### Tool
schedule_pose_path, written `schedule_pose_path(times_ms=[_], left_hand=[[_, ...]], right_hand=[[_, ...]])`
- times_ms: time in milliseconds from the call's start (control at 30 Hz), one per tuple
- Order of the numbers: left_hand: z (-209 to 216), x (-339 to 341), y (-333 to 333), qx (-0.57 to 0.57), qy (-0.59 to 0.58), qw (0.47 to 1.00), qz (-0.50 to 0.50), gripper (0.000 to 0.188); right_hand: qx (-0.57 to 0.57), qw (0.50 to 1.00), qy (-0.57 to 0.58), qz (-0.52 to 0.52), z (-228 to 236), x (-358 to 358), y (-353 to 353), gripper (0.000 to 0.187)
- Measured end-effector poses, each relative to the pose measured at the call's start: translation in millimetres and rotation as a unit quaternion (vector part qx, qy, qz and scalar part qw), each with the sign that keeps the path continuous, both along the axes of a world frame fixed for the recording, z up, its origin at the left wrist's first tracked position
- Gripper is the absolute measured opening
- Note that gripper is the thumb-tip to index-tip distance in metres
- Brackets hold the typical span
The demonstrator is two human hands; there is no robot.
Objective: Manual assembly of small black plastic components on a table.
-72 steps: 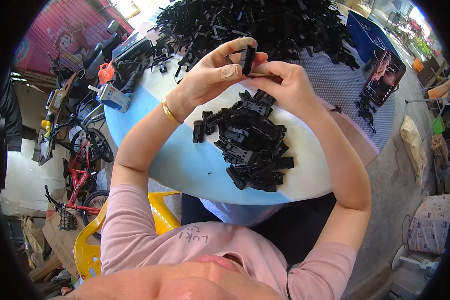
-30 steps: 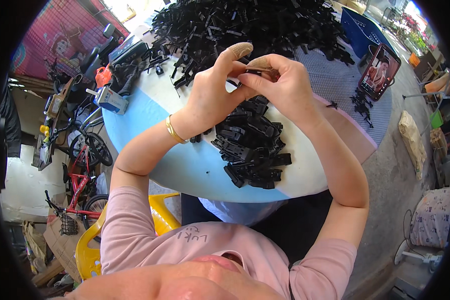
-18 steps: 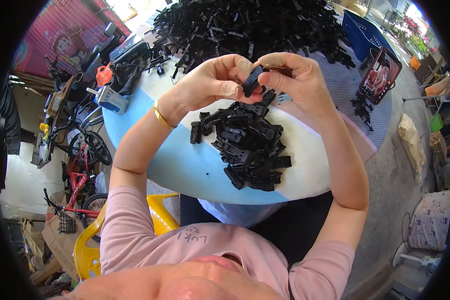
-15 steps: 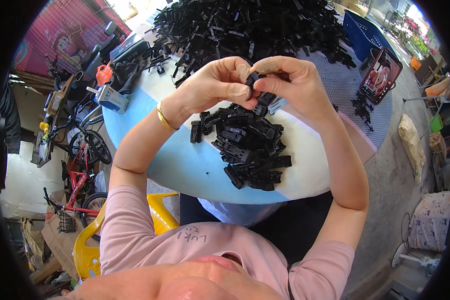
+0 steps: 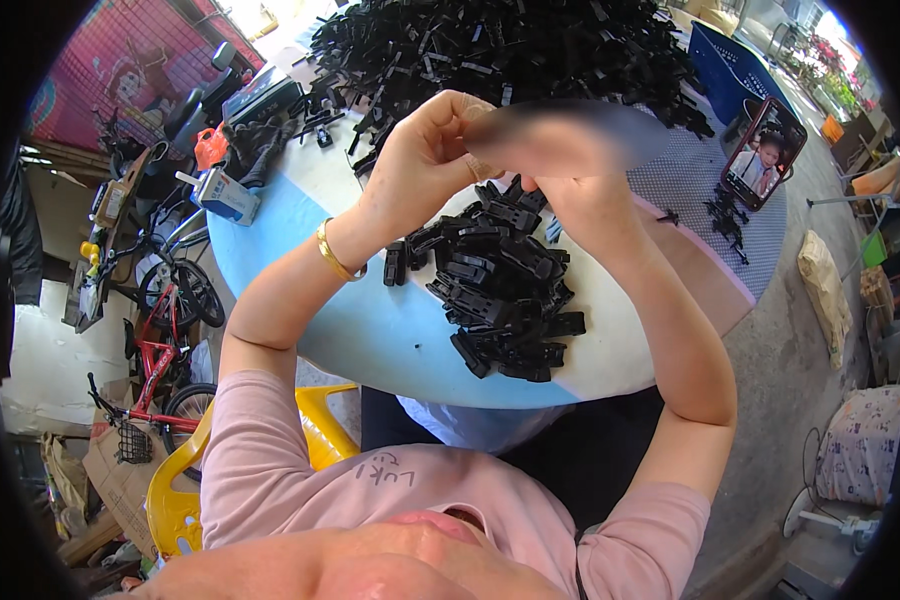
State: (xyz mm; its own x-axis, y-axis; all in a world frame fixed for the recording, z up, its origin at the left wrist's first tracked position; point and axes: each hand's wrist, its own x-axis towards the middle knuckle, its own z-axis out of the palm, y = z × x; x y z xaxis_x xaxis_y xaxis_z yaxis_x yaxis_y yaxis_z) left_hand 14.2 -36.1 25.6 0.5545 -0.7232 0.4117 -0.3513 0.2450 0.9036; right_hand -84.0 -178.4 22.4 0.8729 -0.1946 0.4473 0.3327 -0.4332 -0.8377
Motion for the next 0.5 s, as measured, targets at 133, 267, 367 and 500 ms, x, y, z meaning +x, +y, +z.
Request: schedule_pose_path(times_ms=[133,267,367,500], left_hand=[[0,-5,1,-0.016,0.025,1.0,0.004,0.021],[-3,-9,3,-0.039,-0.091,0.994,0.043,0.019],[0,-6,3,-0.016,-0.245,0.965,0.092,0.02],[7,-8,2,0.047,-0.196,0.975,0.099,0.02]], right_hand=[[0.018,1.0,0.009,-0.006,3,-2,3,0.015],[0.095,0.99,0.1,0.007,11,-4,7,0.015],[0.113,0.986,0.12,0.018,10,-1,1,0.016],[0.021,0.99,0.136,0.034,23,8,-35,0.019]])
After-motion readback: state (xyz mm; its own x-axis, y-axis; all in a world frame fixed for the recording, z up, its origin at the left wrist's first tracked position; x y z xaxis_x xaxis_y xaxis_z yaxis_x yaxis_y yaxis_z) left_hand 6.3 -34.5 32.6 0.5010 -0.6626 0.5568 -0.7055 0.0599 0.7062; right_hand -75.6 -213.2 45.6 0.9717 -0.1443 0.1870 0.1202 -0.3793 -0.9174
